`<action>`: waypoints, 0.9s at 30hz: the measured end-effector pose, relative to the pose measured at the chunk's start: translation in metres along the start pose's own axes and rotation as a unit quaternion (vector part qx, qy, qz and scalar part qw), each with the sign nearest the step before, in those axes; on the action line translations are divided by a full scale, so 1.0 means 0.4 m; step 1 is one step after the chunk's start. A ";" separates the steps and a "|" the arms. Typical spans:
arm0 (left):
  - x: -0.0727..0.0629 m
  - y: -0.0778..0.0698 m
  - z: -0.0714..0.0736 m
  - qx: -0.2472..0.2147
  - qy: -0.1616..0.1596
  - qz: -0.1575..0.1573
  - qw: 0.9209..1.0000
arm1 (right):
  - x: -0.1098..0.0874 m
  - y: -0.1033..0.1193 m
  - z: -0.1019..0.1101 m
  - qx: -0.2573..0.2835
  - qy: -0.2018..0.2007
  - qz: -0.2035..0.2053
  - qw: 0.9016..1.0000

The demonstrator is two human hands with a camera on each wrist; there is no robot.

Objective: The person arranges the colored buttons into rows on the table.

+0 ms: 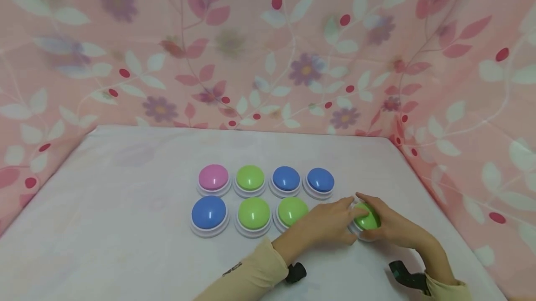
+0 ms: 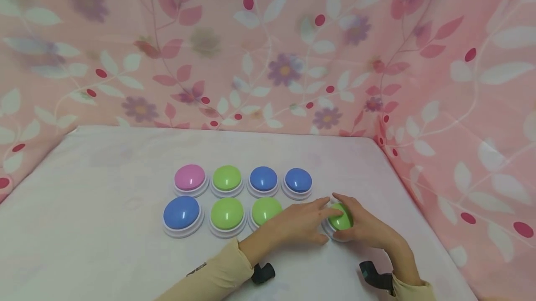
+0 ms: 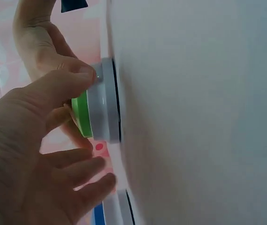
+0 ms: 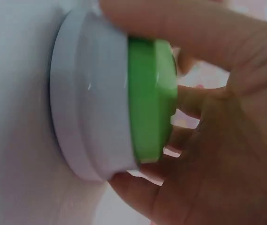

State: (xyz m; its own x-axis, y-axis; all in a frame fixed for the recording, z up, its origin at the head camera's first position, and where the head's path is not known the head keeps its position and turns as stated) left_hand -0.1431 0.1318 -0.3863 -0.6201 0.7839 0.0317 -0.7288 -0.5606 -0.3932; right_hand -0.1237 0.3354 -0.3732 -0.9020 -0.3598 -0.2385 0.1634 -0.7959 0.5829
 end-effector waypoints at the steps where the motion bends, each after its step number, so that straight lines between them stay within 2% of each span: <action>1: -0.001 0.001 -0.003 -0.003 0.009 0.003 1.000 | 0.003 0.002 -0.003 -0.005 0.003 -0.002 1.000; 7: -0.005 0.005 -0.008 -0.010 0.034 0.008 0.999 | 0.008 0.014 -0.004 -0.037 0.004 -0.019 0.999; 14: -0.006 0.002 -0.007 -0.024 0.048 0.014 0.998 | 0.004 0.009 -0.006 -0.034 0.006 -0.034 0.999; 27: -0.006 0.002 -0.007 -0.017 0.047 0.015 0.999 | 0.004 0.008 -0.006 -0.036 -0.005 -0.038 0.999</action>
State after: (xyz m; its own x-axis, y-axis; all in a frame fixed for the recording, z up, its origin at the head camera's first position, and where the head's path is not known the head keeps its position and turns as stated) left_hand -0.1414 0.1302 -0.3894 -0.6105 0.7893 -0.0656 -0.6989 -0.5758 -0.4243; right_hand -0.1238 0.3311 -0.3734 -0.9164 -0.2931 -0.2725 0.1225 -0.8535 0.5064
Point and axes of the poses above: each hand's wrist, its own x-axis towards the middle knuckle, its own z-axis out of the back of the hand, y = z × x, the point moved 1 cm from there along x, towards the middle knuckle, and after that the axes turned 4 degrees about -x, right-handed, at the moved point
